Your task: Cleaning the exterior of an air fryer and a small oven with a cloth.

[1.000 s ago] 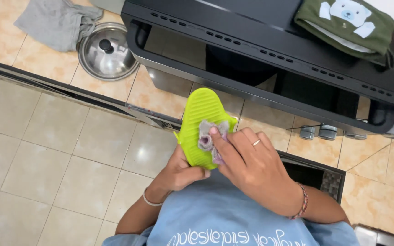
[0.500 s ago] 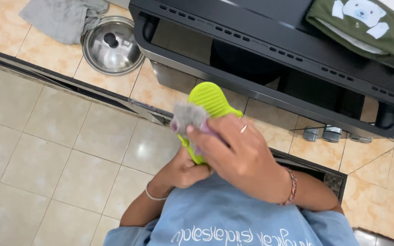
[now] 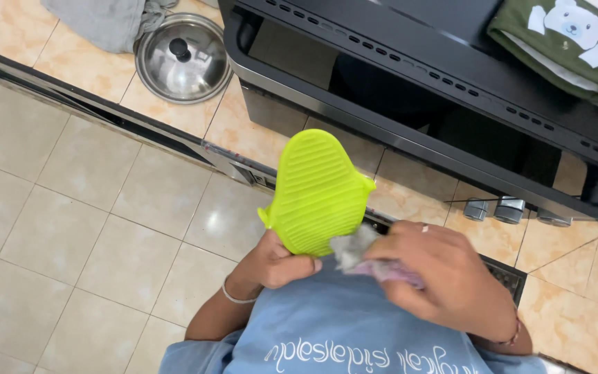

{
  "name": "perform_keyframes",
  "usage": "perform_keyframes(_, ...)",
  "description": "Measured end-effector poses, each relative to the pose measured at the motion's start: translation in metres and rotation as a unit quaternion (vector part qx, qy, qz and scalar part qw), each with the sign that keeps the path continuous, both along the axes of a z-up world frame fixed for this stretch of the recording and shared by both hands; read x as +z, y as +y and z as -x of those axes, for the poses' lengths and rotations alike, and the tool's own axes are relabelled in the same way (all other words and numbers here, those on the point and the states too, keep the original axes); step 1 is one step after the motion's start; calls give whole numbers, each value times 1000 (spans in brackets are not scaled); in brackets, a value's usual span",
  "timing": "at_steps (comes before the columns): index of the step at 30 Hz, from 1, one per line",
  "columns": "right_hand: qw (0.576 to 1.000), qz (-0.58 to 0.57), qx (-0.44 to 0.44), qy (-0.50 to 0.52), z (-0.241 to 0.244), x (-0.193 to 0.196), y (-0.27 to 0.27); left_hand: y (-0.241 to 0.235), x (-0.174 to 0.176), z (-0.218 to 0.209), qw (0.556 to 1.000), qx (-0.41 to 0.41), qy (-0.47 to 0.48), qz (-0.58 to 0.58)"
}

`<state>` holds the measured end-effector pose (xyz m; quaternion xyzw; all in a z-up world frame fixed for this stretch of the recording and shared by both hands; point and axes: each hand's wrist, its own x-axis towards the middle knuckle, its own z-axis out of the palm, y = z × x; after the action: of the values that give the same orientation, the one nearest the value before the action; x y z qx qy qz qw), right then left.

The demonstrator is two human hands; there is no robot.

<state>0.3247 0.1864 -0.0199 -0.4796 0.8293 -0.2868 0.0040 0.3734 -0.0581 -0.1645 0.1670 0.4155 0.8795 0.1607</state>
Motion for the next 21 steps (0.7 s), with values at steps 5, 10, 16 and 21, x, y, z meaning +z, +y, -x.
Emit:
perform_keyframes(5,977,79,-186,-62,-6,4,-1,3,7,-2,970,67,180,147)
perform_keyframes(10,994,87,-63,14,-4,7,-5,21,7,9,949,100,175,242)
perform_keyframes(16,983,39,9,179,1,18,-33,27,7,15,905,123,231,334)
perform_keyframes(21,975,65,-47,207,6,-5,-28,31,10,14,921,98,173,335)
